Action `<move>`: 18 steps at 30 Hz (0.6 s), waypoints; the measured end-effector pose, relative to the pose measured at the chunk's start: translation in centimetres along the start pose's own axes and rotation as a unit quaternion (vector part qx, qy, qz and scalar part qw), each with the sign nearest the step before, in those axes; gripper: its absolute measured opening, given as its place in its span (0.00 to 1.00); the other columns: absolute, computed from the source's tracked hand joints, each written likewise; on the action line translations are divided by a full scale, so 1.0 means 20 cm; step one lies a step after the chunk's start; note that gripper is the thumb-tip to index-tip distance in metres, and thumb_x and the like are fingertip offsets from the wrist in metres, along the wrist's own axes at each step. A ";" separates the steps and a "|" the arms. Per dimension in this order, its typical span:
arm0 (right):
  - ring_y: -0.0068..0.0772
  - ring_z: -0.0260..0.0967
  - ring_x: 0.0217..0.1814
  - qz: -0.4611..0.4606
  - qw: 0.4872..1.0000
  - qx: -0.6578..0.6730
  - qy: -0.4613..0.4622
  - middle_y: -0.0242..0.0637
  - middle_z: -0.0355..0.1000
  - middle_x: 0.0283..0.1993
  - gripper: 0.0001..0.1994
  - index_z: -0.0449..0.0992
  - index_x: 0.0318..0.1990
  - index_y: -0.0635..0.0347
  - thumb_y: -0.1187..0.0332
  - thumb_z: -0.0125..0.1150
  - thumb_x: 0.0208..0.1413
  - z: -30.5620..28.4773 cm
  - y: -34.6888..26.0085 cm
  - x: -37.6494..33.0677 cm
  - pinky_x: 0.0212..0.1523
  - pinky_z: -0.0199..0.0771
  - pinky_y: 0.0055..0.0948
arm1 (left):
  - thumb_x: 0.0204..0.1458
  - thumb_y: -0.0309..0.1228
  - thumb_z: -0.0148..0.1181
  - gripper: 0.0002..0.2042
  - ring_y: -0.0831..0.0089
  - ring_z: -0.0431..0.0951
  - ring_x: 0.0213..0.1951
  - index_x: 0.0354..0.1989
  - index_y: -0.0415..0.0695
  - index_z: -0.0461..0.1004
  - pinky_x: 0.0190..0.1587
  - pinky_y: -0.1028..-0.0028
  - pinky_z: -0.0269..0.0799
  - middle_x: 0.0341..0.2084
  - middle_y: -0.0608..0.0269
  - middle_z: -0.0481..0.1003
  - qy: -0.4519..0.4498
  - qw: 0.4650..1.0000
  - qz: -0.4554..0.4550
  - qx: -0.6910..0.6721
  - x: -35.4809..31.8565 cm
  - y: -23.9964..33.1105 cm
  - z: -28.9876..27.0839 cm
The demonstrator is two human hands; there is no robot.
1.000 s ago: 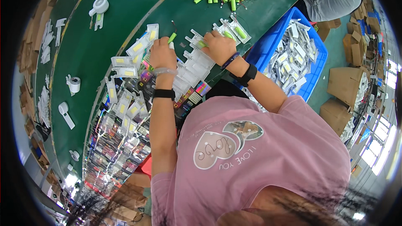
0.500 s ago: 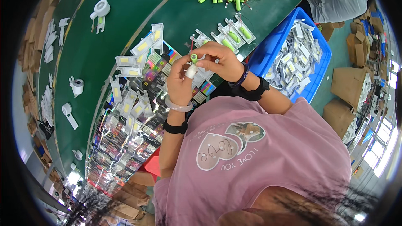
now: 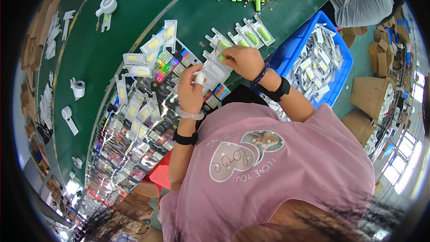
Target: Assembling small electronic components at a factory workstation.
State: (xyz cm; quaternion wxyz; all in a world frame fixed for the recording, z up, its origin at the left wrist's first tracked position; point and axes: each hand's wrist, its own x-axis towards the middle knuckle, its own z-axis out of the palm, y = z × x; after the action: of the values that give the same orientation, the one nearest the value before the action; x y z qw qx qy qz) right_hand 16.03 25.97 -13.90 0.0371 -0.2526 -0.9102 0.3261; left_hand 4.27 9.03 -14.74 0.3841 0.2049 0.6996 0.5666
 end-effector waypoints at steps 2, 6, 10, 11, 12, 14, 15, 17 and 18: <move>0.41 0.72 0.35 0.016 0.997 -0.063 -0.049 0.35 0.73 0.32 0.08 0.76 0.36 0.54 0.65 0.60 0.47 0.03 0.01 0.01 0.32 0.71 0.38 | 0.48 0.15 0.50 0.15 0.75 0.75 0.34 0.45 0.41 0.72 0.36 0.77 0.72 0.39 0.60 0.71 -0.001 1.000 0.001 -0.003 -0.01 -0.01 0.00; 0.42 0.72 0.34 0.037 0.993 -0.092 -0.059 0.35 0.72 0.32 0.08 0.77 0.36 0.52 0.65 0.59 0.48 0.08 0.02 0.00 0.32 0.72 0.37 | 0.48 0.14 0.49 0.16 0.74 0.75 0.33 0.44 0.41 0.72 0.37 0.77 0.73 0.40 0.60 0.70 0.003 1.000 0.017 0.020 -0.02 -0.06 0.00; 0.42 0.72 0.35 0.048 0.993 -0.094 -0.050 0.36 0.72 0.33 0.08 0.77 0.36 0.51 0.65 0.59 0.48 0.10 0.04 0.00 0.33 0.72 0.37 | 0.47 0.13 0.48 0.17 0.73 0.76 0.34 0.45 0.41 0.72 0.37 0.77 0.73 0.40 0.59 0.70 -0.006 1.000 0.006 0.002 -0.03 -0.06 0.01; 0.43 0.72 0.35 0.055 0.993 -0.092 -0.042 0.36 0.72 0.33 0.08 0.77 0.36 0.51 0.65 0.59 0.48 0.11 0.04 0.00 0.33 0.72 0.37 | 0.47 0.12 0.47 0.17 0.73 0.76 0.34 0.44 0.41 0.72 0.37 0.77 0.73 0.40 0.59 0.70 -0.007 1.000 0.003 -0.009 -0.03 -0.06 0.01; 0.43 0.72 0.35 0.055 0.993 -0.092 -0.043 0.36 0.72 0.33 0.08 0.77 0.36 0.51 0.65 0.59 0.48 0.11 0.04 0.00 0.33 0.72 0.37 | 0.47 0.12 0.47 0.17 0.73 0.76 0.34 0.44 0.41 0.72 0.37 0.77 0.73 0.40 0.59 0.70 -0.007 1.000 0.002 -0.009 -0.03 -0.06 0.01; 0.44 0.72 0.34 0.067 0.993 -0.095 -0.037 0.37 0.72 0.32 0.08 0.78 0.36 0.51 0.65 0.58 0.48 0.11 0.03 0.01 0.32 0.72 0.38 | 0.46 0.12 0.46 0.18 0.73 0.76 0.34 0.45 0.40 0.72 0.37 0.77 0.73 0.40 0.59 0.69 -0.009 1.000 0.001 0.004 -0.03 -0.06 0.01; 0.44 0.72 0.34 0.067 0.993 -0.094 -0.038 0.37 0.72 0.32 0.08 0.78 0.36 0.51 0.65 0.58 0.48 0.12 0.02 0.01 0.32 0.72 0.38 | 0.46 0.12 0.46 0.18 0.73 0.76 0.34 0.45 0.40 0.72 0.37 0.77 0.73 0.40 0.59 0.69 -0.009 1.000 0.000 0.004 -0.03 -0.06 0.01; 0.43 0.72 0.32 0.073 0.990 -0.115 -0.032 0.36 0.72 0.31 0.05 0.77 0.33 0.51 0.66 0.59 0.48 0.13 0.02 0.01 0.31 0.72 0.38 | 0.52 0.17 0.46 0.15 0.78 0.75 0.34 0.46 0.43 0.71 0.31 0.81 0.70 0.40 0.64 0.71 -0.014 0.999 0.023 0.022 -0.03 -0.07 0.01; 0.43 0.72 0.32 0.073 0.990 -0.115 -0.032 0.36 0.72 0.31 0.05 0.77 0.33 0.51 0.66 0.59 0.48 0.13 0.01 0.02 0.31 0.72 0.38 | 0.52 0.17 0.46 0.15 0.78 0.75 0.34 0.46 0.43 0.71 0.31 0.81 0.70 0.40 0.64 0.71 -0.014 0.999 0.022 0.023 -0.03 -0.06 0.01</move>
State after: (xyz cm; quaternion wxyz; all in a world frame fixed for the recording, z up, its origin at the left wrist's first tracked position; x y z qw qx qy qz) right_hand 15.25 24.79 -16.20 -0.0452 -0.3103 -0.9214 0.2294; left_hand 4.95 8.35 -15.78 0.3763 0.2370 0.7022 0.5560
